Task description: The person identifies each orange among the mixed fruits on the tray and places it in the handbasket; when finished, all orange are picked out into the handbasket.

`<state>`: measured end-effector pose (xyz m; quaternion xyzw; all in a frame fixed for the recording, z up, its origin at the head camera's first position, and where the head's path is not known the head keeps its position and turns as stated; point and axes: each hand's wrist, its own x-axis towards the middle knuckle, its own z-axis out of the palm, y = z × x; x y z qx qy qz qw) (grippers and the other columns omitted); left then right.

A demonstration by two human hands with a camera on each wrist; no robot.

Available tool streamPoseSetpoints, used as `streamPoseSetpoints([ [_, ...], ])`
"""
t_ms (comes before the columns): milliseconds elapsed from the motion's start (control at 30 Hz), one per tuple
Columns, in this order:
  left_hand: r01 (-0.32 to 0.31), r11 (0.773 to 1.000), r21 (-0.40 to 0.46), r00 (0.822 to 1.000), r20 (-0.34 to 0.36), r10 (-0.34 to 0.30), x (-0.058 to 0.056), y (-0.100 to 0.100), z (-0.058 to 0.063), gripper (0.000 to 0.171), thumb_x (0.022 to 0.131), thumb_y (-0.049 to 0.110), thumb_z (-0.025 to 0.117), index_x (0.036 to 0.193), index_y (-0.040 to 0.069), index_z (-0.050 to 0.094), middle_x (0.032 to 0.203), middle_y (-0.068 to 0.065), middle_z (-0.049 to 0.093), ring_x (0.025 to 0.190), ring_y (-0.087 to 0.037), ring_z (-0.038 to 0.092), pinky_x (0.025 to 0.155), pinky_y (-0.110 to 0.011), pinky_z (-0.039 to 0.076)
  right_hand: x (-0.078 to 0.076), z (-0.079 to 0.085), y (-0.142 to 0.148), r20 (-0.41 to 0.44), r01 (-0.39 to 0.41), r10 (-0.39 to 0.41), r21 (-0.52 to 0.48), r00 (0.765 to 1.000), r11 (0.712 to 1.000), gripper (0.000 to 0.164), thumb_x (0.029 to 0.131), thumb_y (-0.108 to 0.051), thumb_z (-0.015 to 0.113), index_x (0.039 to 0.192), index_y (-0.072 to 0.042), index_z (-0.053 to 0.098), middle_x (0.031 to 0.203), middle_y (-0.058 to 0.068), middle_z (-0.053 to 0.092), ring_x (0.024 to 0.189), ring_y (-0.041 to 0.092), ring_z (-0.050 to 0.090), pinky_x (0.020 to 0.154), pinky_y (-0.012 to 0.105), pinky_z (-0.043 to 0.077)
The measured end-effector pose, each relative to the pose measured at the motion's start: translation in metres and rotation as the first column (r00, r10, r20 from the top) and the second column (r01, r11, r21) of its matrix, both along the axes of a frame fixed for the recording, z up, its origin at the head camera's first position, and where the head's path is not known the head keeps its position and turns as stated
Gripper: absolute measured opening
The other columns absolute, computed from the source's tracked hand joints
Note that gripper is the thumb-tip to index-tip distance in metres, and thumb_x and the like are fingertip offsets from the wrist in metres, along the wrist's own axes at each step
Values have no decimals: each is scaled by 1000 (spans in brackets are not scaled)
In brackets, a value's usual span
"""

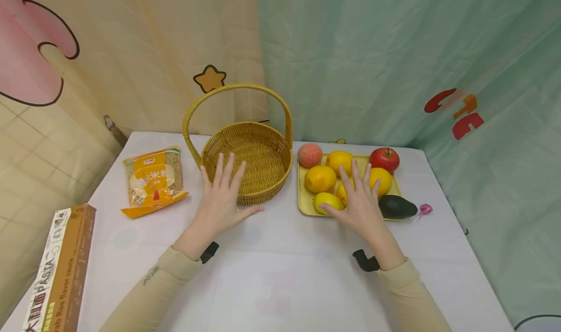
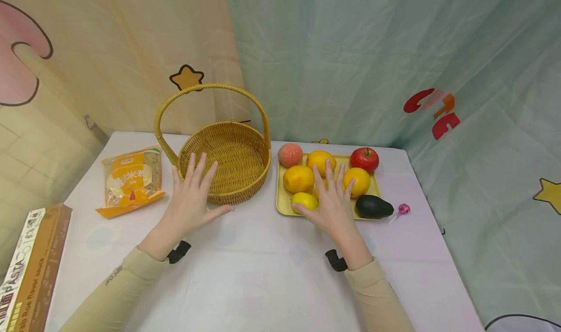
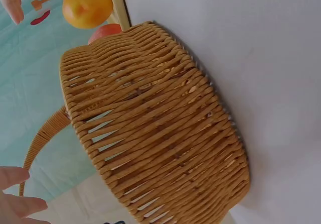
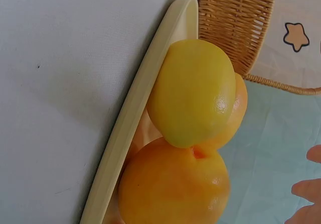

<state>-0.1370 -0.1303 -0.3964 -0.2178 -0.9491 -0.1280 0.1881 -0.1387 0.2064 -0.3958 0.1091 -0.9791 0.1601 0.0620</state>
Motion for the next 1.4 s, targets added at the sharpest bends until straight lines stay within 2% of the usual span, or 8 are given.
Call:
streamPoseSetpoints([
  [300,-107,984,146,992,86,95,-5,-7,-5,111,81,88,26,155,4,25,164,-21,12,152,-39,1,118,-74,5,-1,-2,1,15,0,0,-21,1000,1000,107,80,-63,70,158,-13,18,166,14,-7,147,46,-18,111,81,-1],
  [467,-161,941,296,987,41,156,-5,-15,-11,106,85,84,34,150,0,33,162,-22,19,150,-43,10,118,-73,8,-1,-3,2,19,-3,4,-41,1000,999,106,81,-61,71,158,-12,17,166,14,-8,148,46,-19,111,81,-1],
  [633,-200,901,385,976,0,217,-7,-23,-16,101,89,78,38,147,-5,34,159,-27,21,149,-45,14,119,-70,16,-1,-4,6,11,7,-6,-67,1000,998,105,82,-57,72,158,-9,19,166,16,-4,148,45,-17,110,82,2],
  [800,-259,856,447,962,45,268,-7,-30,-20,87,93,53,61,149,-6,29,160,-26,18,149,-44,15,119,-67,20,-3,-5,13,47,27,-23,-90,999,996,103,84,-57,70,158,-10,16,166,16,-5,148,46,-15,111,80,-1],
  [900,-299,812,502,953,111,282,-7,-31,-22,84,92,38,67,151,-4,25,161,-24,15,148,-44,15,119,-67,21,-4,-6,16,75,46,-37,-115,997,992,102,85,-59,67,159,-11,15,166,15,-6,148,48,-13,113,78,-4],
  [1100,-365,709,603,931,233,281,-8,-30,-27,80,96,35,62,151,-6,21,158,-27,18,147,-43,19,120,-64,23,-9,-7,24,96,109,-93,-169,991,980,99,88,-61,62,158,-8,17,166,16,0,149,49,-5,117,74,2],
  [1233,-434,617,657,899,363,246,-9,-28,-30,78,99,34,58,152,-7,18,157,-27,21,144,-42,26,119,-59,30,-10,-9,27,111,171,-151,-207,982,963,95,89,-60,60,156,-6,22,164,19,12,148,48,11,117,72,16],
  [1400,-516,494,700,842,521,141,-13,-27,-33,76,101,30,54,154,-5,11,158,-26,20,143,-41,30,118,-52,36,-9,-12,28,105,225,-204,-251,973,942,88,91,-55,61,153,-3,28,159,24,24,141,47,28,115,68,29],
])
